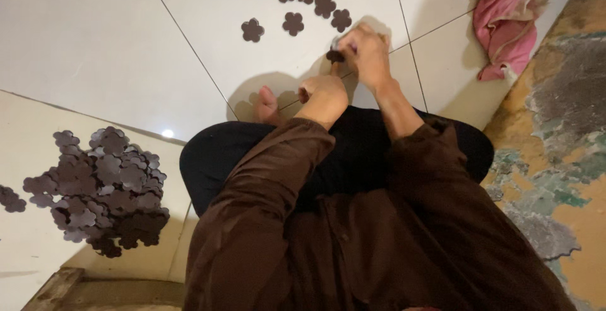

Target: The person sits on a tiled floor and wipes dark, flower-shaped decorative tiles with a small cloth. They handle the tiles one at a time, rubbing the surface and edges, then placing them back on the floor in a scattered arrangement.

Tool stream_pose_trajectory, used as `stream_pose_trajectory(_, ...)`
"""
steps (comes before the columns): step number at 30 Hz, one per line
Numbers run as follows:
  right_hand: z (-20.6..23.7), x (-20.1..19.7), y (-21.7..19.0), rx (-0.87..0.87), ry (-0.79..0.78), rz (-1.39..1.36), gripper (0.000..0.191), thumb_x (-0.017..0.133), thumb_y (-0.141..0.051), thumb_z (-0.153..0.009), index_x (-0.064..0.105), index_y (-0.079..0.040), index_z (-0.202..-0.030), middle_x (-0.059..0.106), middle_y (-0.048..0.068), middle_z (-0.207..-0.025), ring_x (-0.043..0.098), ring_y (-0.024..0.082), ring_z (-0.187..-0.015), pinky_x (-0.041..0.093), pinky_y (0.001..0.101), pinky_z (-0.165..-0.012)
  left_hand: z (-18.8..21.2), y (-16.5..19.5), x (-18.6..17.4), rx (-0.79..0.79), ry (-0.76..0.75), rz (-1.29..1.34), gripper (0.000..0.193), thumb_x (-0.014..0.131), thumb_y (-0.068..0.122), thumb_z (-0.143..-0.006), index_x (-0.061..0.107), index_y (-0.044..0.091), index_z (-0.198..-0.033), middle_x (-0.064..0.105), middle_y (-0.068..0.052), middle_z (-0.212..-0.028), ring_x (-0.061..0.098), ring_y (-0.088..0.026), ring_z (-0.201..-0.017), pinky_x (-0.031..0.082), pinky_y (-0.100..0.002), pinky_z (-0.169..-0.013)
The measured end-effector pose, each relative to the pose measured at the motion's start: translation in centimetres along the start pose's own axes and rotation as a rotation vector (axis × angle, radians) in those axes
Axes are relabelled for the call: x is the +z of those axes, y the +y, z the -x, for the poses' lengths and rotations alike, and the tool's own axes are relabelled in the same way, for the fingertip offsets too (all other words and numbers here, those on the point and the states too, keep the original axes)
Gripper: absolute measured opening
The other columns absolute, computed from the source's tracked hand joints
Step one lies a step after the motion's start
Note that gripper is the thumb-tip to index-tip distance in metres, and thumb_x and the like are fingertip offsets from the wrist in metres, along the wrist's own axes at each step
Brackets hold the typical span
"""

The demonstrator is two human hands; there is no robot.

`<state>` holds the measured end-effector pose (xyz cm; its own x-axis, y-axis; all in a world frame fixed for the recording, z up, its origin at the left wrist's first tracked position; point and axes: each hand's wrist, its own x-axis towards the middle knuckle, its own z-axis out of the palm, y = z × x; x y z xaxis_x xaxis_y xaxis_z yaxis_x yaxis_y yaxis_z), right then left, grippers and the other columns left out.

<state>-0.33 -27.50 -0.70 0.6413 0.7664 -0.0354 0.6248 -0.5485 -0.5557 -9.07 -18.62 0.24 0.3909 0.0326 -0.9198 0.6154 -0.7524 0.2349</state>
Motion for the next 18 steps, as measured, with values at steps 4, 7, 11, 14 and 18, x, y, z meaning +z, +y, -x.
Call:
stream_pose_trajectory(4,-0.2,-0.6,0.3,0.033,-0.046,-0.055,0.009,0.078,-0.003,-0.089,0.070,-0.006,-0.088,0.067,0.009,-0.095,0.067,0.026,-0.084,0.052,0.0384,-0.075,-0.6,-0.1,0.2,0.014,0.025,0.006,0.092,0.058,0.015,-0.098,-0.002,0.026,-0.167,0.070,-0.017,-0.127,0.072,-0.037,-0.099,0.056,-0.054,-0.079)
stream_pose_trajectory(7,0.4,-1.2,0.2,0.062,-0.195,-0.128,0.011,0.078,-0.003,-0.085,0.068,-0.004,-0.088,0.067,0.011,-0.095,0.067,0.024,-0.083,0.054,0.0355,-0.073,-1.1,0.1,0.2,0.012,0.018,-0.014,0.086,0.056,0.018,-0.100,0.002,0.025,-0.167,0.071,-0.013,-0.126,0.071,-0.038,-0.101,0.055,-0.056,-0.079)
stream_pose_trajectory(11,-0.9,-2.9,1.0,0.084,-0.243,-0.306,0.017,0.074,-0.002,-0.085,0.062,-0.007,-0.097,0.067,0.007,-0.099,0.068,0.018,-0.090,0.054,0.0320,-0.079,-1.0,0.2,-0.2,-0.009,0.063,0.055,0.095,0.062,0.019,-0.095,0.001,0.028,-0.166,0.069,-0.014,-0.127,0.070,-0.036,-0.101,0.055,-0.056,-0.076)
stream_pose_trajectory(14,-4.1,-6.0,2.8,-0.047,-0.147,-0.338,0.025,0.079,0.001,-0.081,0.062,-0.007,-0.097,0.063,0.009,-0.123,0.062,0.019,-0.107,0.052,0.0324,-0.081,-0.4,0.1,-0.5,0.010,0.030,0.029,0.096,0.062,0.018,-0.095,-0.001,0.028,-0.166,0.070,-0.016,-0.125,0.071,-0.036,-0.097,0.056,-0.052,-0.073)
stream_pose_trajectory(18,-10.7,-10.9,4.7,-0.076,0.434,-0.145,0.061,0.088,0.000,-0.089,0.051,-0.001,-0.137,0.059,0.010,-0.124,0.059,0.023,-0.112,0.051,0.0341,-0.098,0.5,0.2,-0.7,0.017,0.037,0.034,0.096,0.062,0.017,-0.096,-0.001,0.024,-0.168,0.073,-0.019,-0.120,0.073,-0.036,-0.092,0.056,-0.050,-0.073)
